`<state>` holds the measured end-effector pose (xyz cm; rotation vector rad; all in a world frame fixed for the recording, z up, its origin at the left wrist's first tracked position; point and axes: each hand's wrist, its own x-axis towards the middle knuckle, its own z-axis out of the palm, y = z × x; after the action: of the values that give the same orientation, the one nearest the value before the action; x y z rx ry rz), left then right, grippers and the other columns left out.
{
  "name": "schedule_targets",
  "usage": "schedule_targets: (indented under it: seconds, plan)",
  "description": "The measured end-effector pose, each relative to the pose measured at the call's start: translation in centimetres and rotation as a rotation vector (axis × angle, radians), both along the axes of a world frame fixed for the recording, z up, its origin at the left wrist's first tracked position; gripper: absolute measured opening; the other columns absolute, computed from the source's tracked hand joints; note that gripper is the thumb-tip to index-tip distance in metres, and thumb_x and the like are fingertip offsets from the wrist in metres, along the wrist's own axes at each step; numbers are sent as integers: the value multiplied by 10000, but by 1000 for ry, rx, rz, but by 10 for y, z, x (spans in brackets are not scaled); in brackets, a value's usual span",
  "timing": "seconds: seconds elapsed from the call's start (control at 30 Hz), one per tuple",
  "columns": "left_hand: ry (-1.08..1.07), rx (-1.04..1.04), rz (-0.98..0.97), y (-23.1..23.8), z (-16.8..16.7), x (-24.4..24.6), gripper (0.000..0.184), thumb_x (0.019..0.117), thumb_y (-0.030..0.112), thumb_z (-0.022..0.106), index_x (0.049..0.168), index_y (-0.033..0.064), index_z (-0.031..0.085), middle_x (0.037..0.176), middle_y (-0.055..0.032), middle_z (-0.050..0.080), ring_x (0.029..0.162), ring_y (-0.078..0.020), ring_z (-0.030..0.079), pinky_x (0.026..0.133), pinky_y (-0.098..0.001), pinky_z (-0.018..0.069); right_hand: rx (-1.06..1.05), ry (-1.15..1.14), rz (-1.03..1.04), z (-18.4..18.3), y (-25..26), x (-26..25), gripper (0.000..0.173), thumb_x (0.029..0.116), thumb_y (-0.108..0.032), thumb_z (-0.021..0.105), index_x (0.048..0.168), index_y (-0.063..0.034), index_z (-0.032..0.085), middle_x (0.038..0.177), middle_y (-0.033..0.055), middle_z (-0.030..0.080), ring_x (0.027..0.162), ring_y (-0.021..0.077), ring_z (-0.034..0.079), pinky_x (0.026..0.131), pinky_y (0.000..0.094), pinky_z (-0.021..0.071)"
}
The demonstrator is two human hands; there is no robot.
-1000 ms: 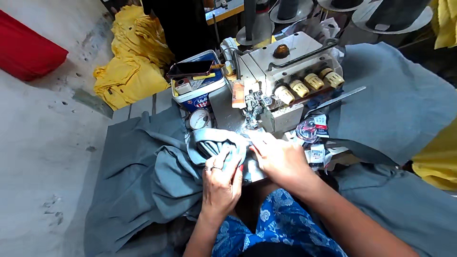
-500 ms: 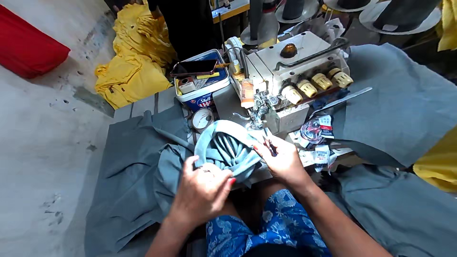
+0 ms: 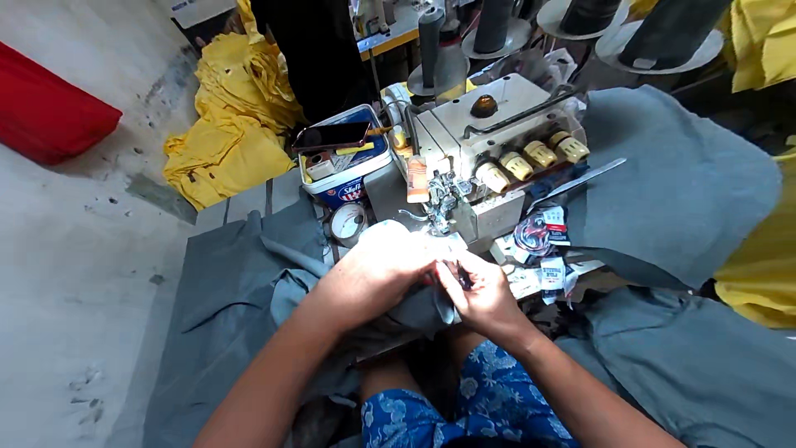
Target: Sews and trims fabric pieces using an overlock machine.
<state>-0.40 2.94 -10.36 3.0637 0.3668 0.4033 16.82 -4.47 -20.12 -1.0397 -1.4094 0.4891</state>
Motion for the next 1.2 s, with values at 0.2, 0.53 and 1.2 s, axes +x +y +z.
schedule_targets:
  seconds: [0.2, 0.53, 1.2]
  plan:
    - [-86, 162, 123, 3, -7, -35, 240, 1029, 133, 538, 997, 100, 774, 907, -82, 725, 865, -221, 701, 809, -358, 562, 168, -459, 202, -12, -20, 29, 262, 917, -188, 531, 1018, -45, 725, 766, 72, 686, 645, 131, 638, 570, 265, 498]
    - [-285, 168, 244, -22, -49, -67, 177, 1050, 144, 554, 1058, 55, 707, 955, -106, 733, 1023, -197, 706, 1044, -329, 498, 285, -352, 248, -25, -21, 29, 235, 1013, -191, 513, 957, -56, 698, 793, 77, 610, 748, 102, 573, 666, 169, 446]
    - [-303, -515, 377, 5, -36, -64, 107, 888, 149, 719, 909, 45, 738, 905, 19, 696, 892, 28, 638, 831, -151, 524, 120, -4, 130, -28, -12, 9, 133, 942, -57, 661, 1014, 50, 692, 921, 69, 708, 797, -62, 578, 758, 65, 467]
